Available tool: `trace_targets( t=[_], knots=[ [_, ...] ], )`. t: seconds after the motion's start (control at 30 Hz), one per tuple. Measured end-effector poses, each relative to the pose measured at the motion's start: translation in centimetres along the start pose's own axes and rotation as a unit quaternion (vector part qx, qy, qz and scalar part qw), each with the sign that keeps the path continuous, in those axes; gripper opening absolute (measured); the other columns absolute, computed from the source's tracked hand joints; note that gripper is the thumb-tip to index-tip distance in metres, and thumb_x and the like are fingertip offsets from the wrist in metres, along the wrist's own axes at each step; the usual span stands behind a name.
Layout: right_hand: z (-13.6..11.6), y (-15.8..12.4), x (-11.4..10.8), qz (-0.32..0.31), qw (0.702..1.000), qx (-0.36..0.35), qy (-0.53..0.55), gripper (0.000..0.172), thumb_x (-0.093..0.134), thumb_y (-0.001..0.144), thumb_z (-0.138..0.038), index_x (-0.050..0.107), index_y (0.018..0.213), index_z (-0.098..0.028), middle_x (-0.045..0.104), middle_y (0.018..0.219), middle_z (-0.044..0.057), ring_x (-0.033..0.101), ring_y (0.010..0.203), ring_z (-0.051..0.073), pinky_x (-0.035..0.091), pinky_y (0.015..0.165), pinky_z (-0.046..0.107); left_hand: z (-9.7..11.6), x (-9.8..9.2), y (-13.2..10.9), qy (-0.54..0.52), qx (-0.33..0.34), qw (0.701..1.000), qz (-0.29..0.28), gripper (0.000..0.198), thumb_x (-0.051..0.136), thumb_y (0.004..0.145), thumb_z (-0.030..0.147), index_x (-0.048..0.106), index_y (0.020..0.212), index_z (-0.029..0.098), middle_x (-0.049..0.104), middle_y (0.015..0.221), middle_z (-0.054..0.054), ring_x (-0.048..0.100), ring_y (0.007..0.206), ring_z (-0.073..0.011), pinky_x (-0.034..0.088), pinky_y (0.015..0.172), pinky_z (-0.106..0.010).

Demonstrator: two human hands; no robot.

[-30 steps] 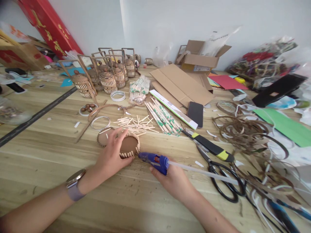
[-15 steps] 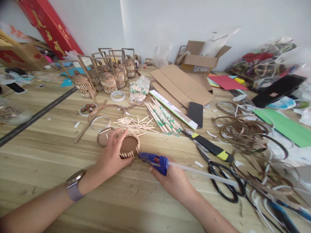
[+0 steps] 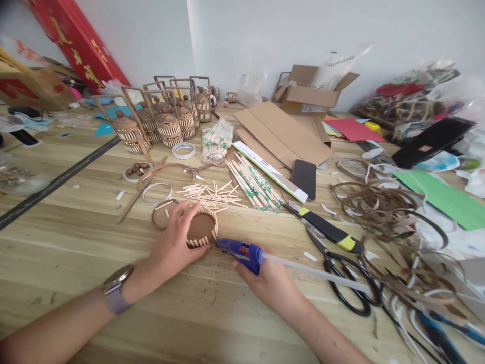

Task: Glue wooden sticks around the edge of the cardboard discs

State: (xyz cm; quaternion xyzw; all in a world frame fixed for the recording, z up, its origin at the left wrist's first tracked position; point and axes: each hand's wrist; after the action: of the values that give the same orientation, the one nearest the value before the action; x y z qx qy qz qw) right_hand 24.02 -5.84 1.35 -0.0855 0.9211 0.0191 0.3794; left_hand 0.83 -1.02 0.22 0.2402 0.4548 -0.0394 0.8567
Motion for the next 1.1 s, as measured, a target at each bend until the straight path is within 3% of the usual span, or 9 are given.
trace_targets(
  t=[0.47,0.53,0.63,0.73,0.83,0.87,0.93,1.03,1.1],
  knots=[
    [-0.9,0.4,-0.8,-0.003,0.998,0.0,0.058,0.036,0.055,0.082,-0.045,0.069,0.106,-0.022,0.075,0.103,0.008,0.068,0.098,0.029,0.055,0.083,0.039,0.0,-0.2,0.0,0.013,0.004,1.0,-0.008,0.097,0.078,0.069,0.019,0.02,0.147,0.029,0.03,0.146,-0.017,0.04,0.135,-0.0378,0.049,0.1,-0.054],
    [-1.0,0.4,-1.8,-0.05,0.994,0.007,0.098,0.037,0.056,0.083,-0.049,0.069,0.105,-0.022,0.074,0.094,0.006,0.068,0.086,0.025,0.056,0.072,0.033,0.0,-0.3,0.0,0.011,0.005,1.0,-0.008,0.097,0.078,0.069,0.019,0.019,0.147,0.029,0.029,0.147,-0.017,0.039,0.136,-0.0382,0.049,0.1,-0.053],
    [-1.0,0.4,-3.6,-0.18,0.966,0.066,0.175,0.04,0.061,0.08,-0.057,0.068,0.094,-0.02,0.067,0.074,0.003,0.059,0.06,0.015,0.048,0.051,0.024,0.0,-0.4,0.0,0.012,0.01,1.0,-0.011,0.096,0.077,0.071,0.021,0.019,0.147,0.028,0.029,0.147,-0.018,0.037,0.137,-0.0388,0.048,0.101,-0.054],
    [-1.0,0.5,-4.8,-0.277,0.923,0.124,0.236,0.05,0.067,0.07,-0.066,0.064,0.077,-0.016,0.058,0.062,0.0,0.051,0.051,0.01,0.041,0.046,0.02,0.0,-0.5,0.0,0.015,0.009,1.0,-0.011,0.097,0.078,0.07,0.021,0.019,0.146,0.028,0.03,0.147,-0.018,0.037,0.137,-0.0393,0.048,0.101,-0.056],
    [-0.9,0.9,-5.1,-0.349,0.891,0.146,0.25,0.056,0.067,0.067,-0.07,0.066,0.08,-0.015,0.056,0.058,-0.002,0.051,0.046,0.009,0.04,0.043,0.019,0.0,-0.4,0.1,0.015,0.012,1.0,-0.009,0.098,0.079,0.068,0.02,0.02,0.146,0.027,0.032,0.144,-0.018,0.038,0.136,-0.039,0.046,0.103,-0.056],
    [-0.9,1.0,-5.1,-0.365,0.889,0.141,0.239,0.055,0.065,0.07,-0.069,0.067,0.085,-0.016,0.058,0.059,-0.002,0.052,0.045,0.009,0.04,0.043,0.02,0.0,-0.4,0.1,0.014,0.011,1.0,-0.009,0.098,0.079,0.068,0.019,0.02,0.146,0.027,0.032,0.144,-0.018,0.039,0.136,-0.0389,0.046,0.103,-0.056],
    [-1.1,1.3,-5.2,-0.357,0.914,0.095,0.17,0.047,0.06,0.078,-0.062,0.07,0.09,-0.018,0.062,0.063,-0.001,0.055,0.048,0.011,0.041,0.045,0.021,0.0,-0.4,0.1,0.01,0.007,1.0,-0.01,0.098,0.079,0.068,0.02,0.021,0.146,0.028,0.032,0.144,-0.017,0.039,0.135,-0.0385,0.046,0.103,-0.055],
    [-2.0,1.8,-5.7,-0.275,0.96,0.019,-0.049,0.028,0.06,0.083,-0.047,0.071,0.076,-0.023,0.068,0.065,0.0,0.06,0.057,0.016,0.04,0.05,0.024,0.0,-0.4,0.2,0.008,0.003,1.0,-0.015,0.098,0.079,0.068,0.021,0.021,0.146,0.029,0.032,0.144,-0.016,0.04,0.135,-0.0376,0.045,0.104,-0.055],
    [-2.7,2.5,-6.3,-0.241,0.95,0.024,-0.198,0.027,0.064,0.081,-0.042,0.067,0.063,-0.023,0.067,0.062,0.002,0.06,0.056,0.019,0.035,0.049,0.026,0.0,-0.5,0.2,0.008,0.001,1.0,-0.017,0.097,0.079,0.068,0.021,0.022,0.145,0.029,0.032,0.144,-0.016,0.04,0.135,-0.0371,0.044,0.105,-0.055]
  ],
)
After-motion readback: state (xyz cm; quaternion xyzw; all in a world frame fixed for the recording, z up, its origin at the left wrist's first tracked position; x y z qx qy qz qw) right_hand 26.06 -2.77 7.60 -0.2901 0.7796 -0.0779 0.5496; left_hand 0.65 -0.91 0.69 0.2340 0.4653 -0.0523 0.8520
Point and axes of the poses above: each hand's wrist, its own y-axis towards the middle knuckle, its own x-axis out of the palm, z = x × y
